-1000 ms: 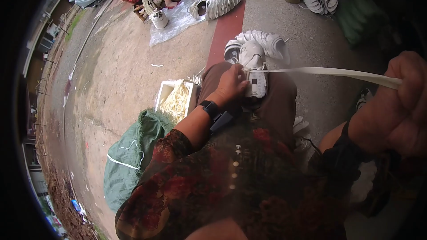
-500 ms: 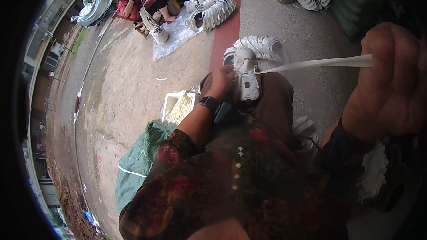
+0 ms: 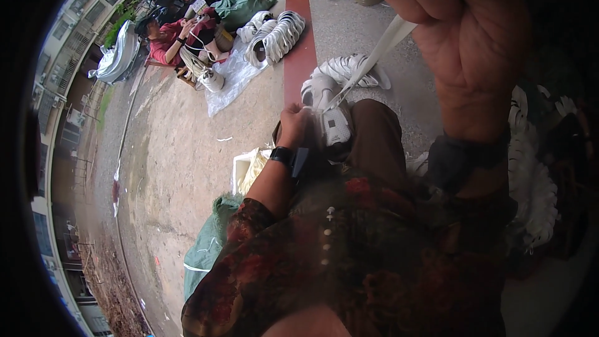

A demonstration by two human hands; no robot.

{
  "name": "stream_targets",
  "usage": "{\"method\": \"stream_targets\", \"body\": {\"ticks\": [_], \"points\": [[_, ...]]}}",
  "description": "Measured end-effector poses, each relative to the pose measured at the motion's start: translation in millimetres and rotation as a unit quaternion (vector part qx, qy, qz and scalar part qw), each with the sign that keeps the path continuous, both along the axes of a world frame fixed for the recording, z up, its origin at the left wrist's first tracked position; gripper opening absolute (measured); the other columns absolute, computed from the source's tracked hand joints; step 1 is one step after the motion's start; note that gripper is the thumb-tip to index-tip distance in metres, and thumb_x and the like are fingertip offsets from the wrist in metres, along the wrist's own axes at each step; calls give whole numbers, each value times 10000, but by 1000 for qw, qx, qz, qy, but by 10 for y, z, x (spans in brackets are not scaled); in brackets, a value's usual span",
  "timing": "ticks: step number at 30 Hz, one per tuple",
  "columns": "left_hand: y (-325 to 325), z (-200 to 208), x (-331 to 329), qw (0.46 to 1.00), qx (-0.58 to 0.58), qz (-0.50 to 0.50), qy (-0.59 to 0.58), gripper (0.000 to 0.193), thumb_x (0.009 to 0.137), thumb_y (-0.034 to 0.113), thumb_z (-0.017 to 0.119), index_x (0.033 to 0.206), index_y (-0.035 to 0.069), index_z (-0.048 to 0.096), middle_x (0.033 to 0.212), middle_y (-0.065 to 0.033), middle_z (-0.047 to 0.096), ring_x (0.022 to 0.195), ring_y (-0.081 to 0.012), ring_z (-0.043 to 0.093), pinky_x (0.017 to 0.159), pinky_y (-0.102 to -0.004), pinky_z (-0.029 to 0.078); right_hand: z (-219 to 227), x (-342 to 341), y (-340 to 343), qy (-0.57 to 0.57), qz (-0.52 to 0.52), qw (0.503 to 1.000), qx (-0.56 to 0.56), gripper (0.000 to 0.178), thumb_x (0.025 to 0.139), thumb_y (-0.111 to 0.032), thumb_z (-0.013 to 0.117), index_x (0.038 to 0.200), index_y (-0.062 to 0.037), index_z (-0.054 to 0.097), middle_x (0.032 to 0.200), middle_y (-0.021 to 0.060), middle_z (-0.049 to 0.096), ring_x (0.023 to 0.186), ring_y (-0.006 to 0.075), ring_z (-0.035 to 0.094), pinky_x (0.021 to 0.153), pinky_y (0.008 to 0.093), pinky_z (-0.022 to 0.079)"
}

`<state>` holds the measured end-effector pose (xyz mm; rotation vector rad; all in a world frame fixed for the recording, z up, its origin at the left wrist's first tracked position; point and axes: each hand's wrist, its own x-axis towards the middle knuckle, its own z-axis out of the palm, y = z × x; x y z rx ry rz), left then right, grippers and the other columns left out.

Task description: Insert laces into the eyelets of a shoe upper.

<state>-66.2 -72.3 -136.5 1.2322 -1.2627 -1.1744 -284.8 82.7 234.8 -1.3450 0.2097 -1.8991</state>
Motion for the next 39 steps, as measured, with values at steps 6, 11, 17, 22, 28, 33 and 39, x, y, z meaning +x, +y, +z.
{"method": "stream_targets", "body": {"ticks": [6, 11, 17, 22, 28, 33, 39], "points": [[104, 106, -53, 996, -14, 52, -75, 96, 784, 24, 549, 800, -28, 628, 657, -71, 621, 555, -118, 567, 513, -246, 447, 24, 67, 10, -16, 8, 1000, 3, 194, 971, -195, 455, 857, -48, 401, 536, -15, 272, 361, 65, 201, 366, 246, 191], [79, 72, -27, 986, -19, 82, -142, 161, 780, 38, 529, 850, -43, 650, 673, -96, 640, 584, -156, 601, 559, -281, 477, 23, 95, 4, -39, 48, 998, -6, 184, 974, -190, 446, 865, -49, 399, 528, -15, 264, 363, 62, 202, 367, 247, 191], [152, 122, -36, 971, -100, 14, -215, 292, 739, 72, 570, 1014, -21, 601, 903, -167, 642, 856, -276, 626, 781, -348, 485, 147, -56, -96, 0, 144, 985, -99, 128, 923, -95, 482, 806, -47, 459, 475, -56, 294, 348, 28, 218, 363, 192, 176], [327, 252, -53, 975, -130, -11, -180, 482, 720, 58, 613, 1185, 3, 497, 1127, -173, 560, 1014, -266, 567, 882, -332, 448, 192, -109, 31, -110, 134, 979, -110, 152, 922, -100, 478, 780, -46, 475, 460, -60, 297, 332, 23, 198, 348, 192, 159], [586, 952, -370, 857, -429, -88, -270, 424, 728, 192, 622, 1114, 44, 528, 1098, -183, 536, 1034, -368, 495, 921, -400, 401, 386, 111, -99, 116, 278, 936, -184, 160, 961, -224, 478, 939, -78, 417, 499, -21, 304, 351, 74, 222, 355, 265, 228], [626, 695, -293, 910, -89, -330, -234, 215, 823, 225, 546, 900, 34, 608, 811, -179, 601, 784, -371, 581, 712, -412, 465, -26, 482, -150, 268, 232, 934, -52, 312, 906, -314, 567, 874, -4, 571, 708, 23, 541, 561, 70, 470, 517, 218, 370], [559, 298, -251, 912, -146, -350, -157, 254, 847, 274, 559, 764, 34, 573, 759, -191, 594, 701, -372, 574, 619, -418, 446, -1956, 86, -1055, 257, 113, 899, 336, 94, 807, -77, 612, 882, -21, 600, 762, 39, 597, 669, 91, 546, 578, 220, 441]]}}
